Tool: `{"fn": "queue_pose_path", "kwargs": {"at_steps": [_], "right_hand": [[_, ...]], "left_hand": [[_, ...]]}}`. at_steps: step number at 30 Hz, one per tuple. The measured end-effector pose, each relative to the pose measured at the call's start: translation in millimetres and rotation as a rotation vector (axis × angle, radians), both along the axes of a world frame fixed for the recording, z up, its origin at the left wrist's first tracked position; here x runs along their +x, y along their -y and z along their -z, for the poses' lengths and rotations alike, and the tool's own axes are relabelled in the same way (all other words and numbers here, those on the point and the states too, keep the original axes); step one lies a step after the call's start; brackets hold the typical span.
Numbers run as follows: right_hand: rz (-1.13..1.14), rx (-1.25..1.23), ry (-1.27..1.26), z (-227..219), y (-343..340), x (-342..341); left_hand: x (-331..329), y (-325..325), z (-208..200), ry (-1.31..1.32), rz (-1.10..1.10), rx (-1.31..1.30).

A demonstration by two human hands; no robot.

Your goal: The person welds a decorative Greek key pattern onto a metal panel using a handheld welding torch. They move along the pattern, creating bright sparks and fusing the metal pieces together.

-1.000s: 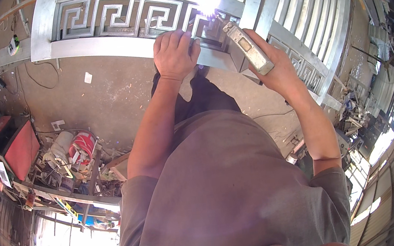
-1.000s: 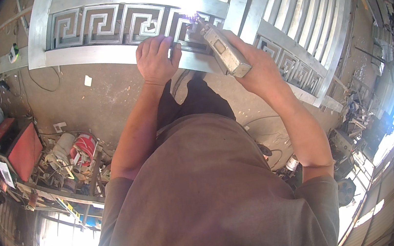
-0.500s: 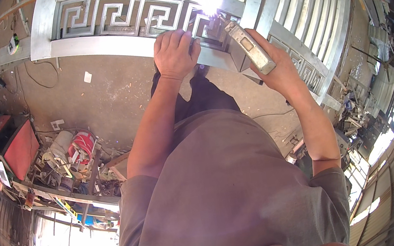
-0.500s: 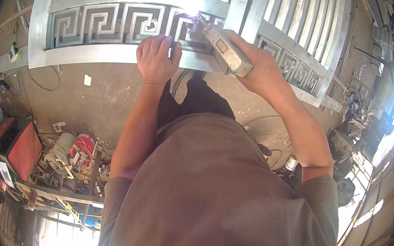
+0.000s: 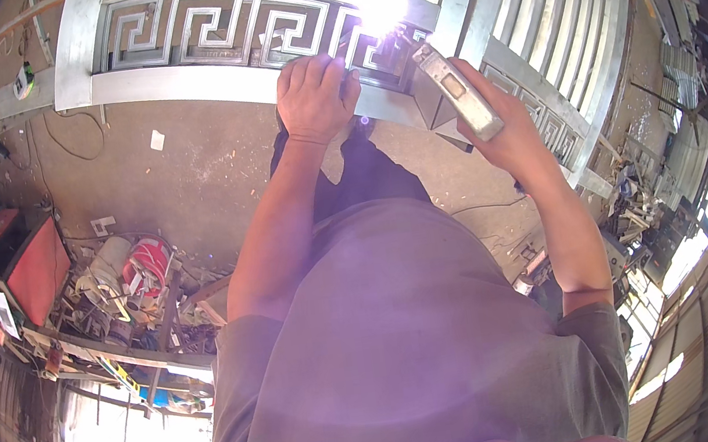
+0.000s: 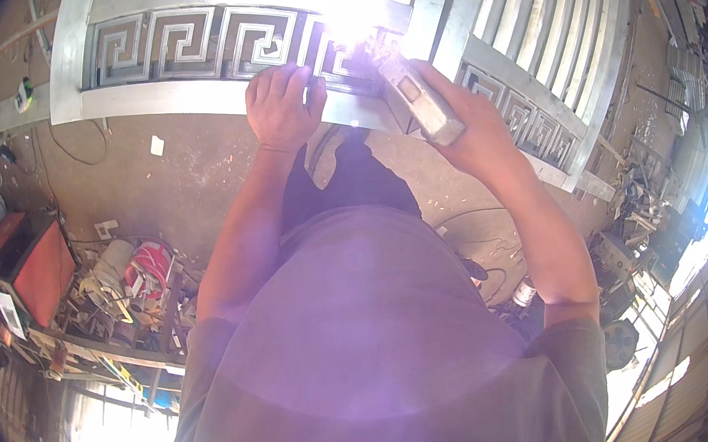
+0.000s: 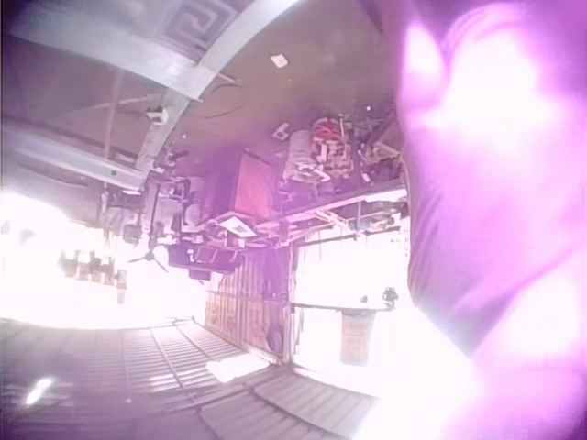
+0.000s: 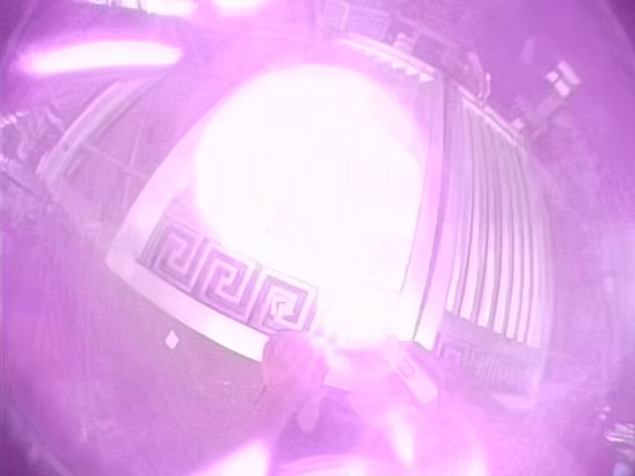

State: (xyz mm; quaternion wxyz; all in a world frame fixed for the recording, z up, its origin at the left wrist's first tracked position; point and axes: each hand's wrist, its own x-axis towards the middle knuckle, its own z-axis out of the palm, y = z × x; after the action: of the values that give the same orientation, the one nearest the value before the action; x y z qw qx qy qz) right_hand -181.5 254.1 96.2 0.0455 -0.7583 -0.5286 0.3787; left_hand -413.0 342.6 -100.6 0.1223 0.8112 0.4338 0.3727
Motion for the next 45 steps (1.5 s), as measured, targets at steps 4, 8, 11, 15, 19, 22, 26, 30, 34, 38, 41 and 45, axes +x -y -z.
{"fn": "queue_pose_path", "kwargs": {"at_steps": [4,8,11,15,19,22,26,30,34,38,41,45], "right_hand": [[-0.015,0.063,-0.048,-7,11,-7],[-0.036,0.044,-0.028,-6,9,-19],[-0.042,0.057,-0.037,-3,0,-30],[-0.079,0.143,-0.070,2,-21,-47],[-0.117,0.159,-0.043,12,-41,-64],[-0.144,0.232,-0.039,21,-52,-75],[-0.153,0.232,-0.024,31,-62,-82],[-0.158,0.190,0.002,34,-69,-85],[-0.125,0.102,0.031,32,-72,-88],[-0.124,0.110,0.033,31,-73,-88],[-0.148,0.159,0.026,32,-72,-88],[-0.153,0.161,0.030,34,-72,-86]], "left_hand": [[0,0,-1,-0.007,0.002,-0.016],[-4,1,-2,0.045,0.026,-0.062],[-12,-1,-4,0.122,0.056,-0.124],[-39,-23,-2,0.033,-0.048,-0.060],[-67,-50,6,-0.070,-0.185,0.007],[-69,-54,10,-0.079,-0.179,0.041],[-67,-53,11,-0.068,-0.215,-0.002],[-66,-53,11,-0.043,-0.210,0.009],[-67,-54,10,-0.047,-0.207,0.010],[-67,-53,8,-0.047,-0.205,0.014],[-67,-53,8,-0.044,-0.203,0.016],[-66,-55,9,-0.022,-0.204,0.057]]}}
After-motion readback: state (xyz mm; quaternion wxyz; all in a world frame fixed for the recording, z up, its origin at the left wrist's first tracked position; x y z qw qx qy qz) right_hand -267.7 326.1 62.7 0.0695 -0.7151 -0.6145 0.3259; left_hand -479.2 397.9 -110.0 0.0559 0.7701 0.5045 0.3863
